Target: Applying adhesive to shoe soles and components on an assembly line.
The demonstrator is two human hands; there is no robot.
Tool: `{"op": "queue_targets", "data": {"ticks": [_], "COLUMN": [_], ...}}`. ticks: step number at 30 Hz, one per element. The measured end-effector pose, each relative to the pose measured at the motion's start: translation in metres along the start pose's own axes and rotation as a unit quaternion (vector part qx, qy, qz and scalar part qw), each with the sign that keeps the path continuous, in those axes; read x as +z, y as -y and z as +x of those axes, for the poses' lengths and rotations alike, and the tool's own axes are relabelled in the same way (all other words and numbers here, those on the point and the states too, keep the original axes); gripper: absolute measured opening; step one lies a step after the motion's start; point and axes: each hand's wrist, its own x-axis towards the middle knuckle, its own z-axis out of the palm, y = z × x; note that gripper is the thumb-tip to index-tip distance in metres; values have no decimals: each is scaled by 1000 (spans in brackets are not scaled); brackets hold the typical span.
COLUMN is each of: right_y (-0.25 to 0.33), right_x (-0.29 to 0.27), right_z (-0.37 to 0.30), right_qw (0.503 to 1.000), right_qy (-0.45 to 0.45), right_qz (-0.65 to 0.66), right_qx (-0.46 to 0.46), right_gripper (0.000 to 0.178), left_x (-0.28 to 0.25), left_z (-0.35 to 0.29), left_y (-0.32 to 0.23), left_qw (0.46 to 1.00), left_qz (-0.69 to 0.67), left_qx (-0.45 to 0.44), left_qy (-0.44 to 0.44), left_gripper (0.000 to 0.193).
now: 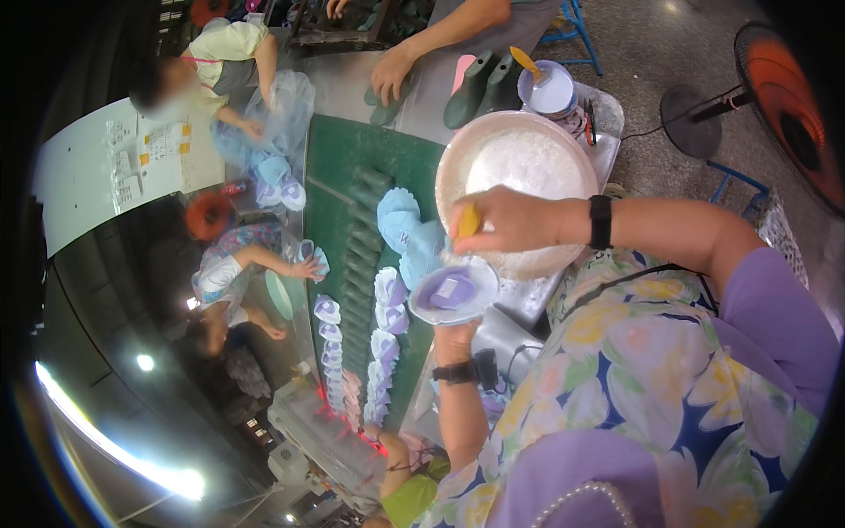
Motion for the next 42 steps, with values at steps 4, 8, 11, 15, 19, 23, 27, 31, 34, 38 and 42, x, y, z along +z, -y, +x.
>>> {"op": "queue_targets", "data": {"ticks": [4,8,11,15,19,23,27,31,34,38,42], "right_y": [-4,-13,-21,-19,-19,-16,-33,-25,-45,-63,-77], "right_x": [21,24,9,-4,-22,-8,-6,-17,-20,-37,-39], "right_z": [7,19,23,21,20,22,28,31,23,3,-5], "right_qw": [964,937,953,975,957,988,982,973,987,978,966], "right_qy": [71,109,116,144,196,27,26,79,26,-28,-24], "right_qz": [-9,-80,-129,-139,-211,-70,-162,-201,-115,-36,-62], "right_qx": [-255,-321,-250,-96,25,-134,-96,83,107,202,248], "right_gripper": [17,18,20,20,21,24,27,26,28,24,19], "left_x": [50,52,38,28,37,46,48,-10,-66,-159,-240], "left_z": [-1,1,6,8,2,3,6,21,34,33,62], "left_y": [33,34,30,28,19,8,11,25,18,-5,-15], "left_qw": [883,987,916,974,999,998,994,984,962,931,887], "left_qz": [446,71,-326,-216,10,-38,-77,-56,-42,-24,-139], "left_qx": [122,-83,-196,-60,49,-5,60,136,218,293,270], "left_qy": [77,114,129,0,0,-52,-49,-100,-160,-217,-347], "left_gripper": [52,48,44,41,41,42,43,43,44,44,38]}}
